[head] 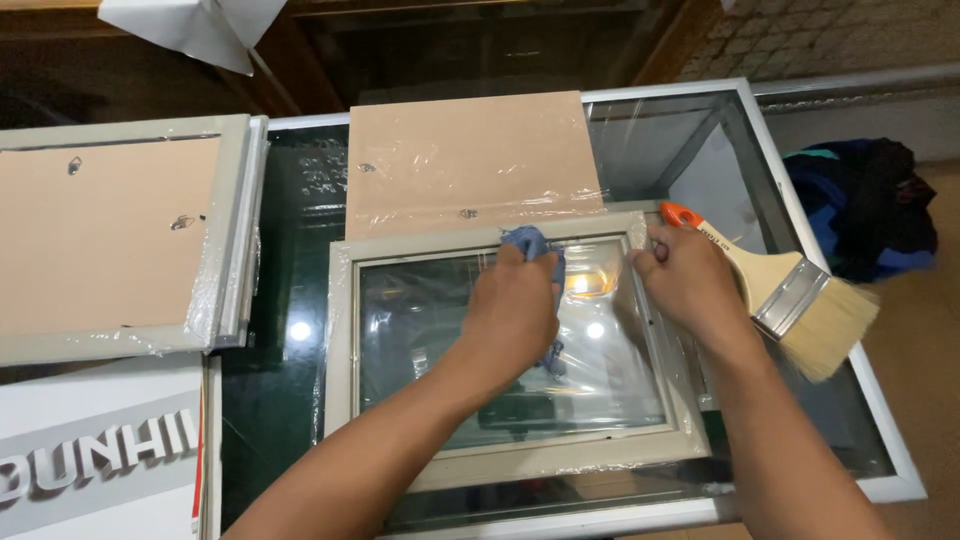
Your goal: Cleaning a picture frame using a brush and a cloth on a workshop counter.
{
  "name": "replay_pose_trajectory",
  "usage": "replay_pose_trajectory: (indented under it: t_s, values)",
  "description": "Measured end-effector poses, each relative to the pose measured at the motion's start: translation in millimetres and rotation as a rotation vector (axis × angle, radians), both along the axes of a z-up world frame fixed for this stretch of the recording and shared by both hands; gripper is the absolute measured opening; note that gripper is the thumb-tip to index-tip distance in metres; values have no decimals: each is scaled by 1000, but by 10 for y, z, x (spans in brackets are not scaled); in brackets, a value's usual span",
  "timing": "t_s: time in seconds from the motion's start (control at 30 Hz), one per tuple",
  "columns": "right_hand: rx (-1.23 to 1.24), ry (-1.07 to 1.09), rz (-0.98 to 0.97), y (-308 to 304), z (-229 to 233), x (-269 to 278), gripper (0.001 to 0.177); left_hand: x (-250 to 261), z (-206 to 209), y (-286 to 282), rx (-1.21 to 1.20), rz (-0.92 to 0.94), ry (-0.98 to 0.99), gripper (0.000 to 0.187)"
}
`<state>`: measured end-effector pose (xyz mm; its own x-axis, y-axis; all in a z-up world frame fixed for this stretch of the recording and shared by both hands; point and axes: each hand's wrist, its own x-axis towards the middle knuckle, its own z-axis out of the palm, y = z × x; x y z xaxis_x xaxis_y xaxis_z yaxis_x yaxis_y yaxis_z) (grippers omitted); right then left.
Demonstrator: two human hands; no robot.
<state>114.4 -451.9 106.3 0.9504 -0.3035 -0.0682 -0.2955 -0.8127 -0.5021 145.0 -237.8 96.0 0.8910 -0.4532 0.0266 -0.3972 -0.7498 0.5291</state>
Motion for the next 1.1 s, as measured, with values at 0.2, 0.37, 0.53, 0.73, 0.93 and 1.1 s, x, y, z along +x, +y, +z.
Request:
replay_pose_trajectory:
  t_s: [0.2, 0.37, 0.53, 0.73, 0.93, 1.1]
  values:
    - [20, 41, -34, -67, -97, 77, 38, -78, 0, -398, -85, -88, -60, 26]
    - [7, 70, -78, -91, -142, 114, 36, 49, -46, -589, -79, -176, -134, 23]
    - [42, 60, -98, -138, -172, 127, 40, 188, 63, -413, -2, -406, -119, 28]
    - [60, 99, -114, -17, -36, 96, 42, -180, 289, -179, 13, -649, -84, 27]
    - [-142, 102, -42, -60, -327, 131, 41, -442, 191, -180, 21, -803, -225, 28]
    - [-129, 159, -35, 9, -290, 84, 55, -252, 38, -285, 116, -975, -159, 51]
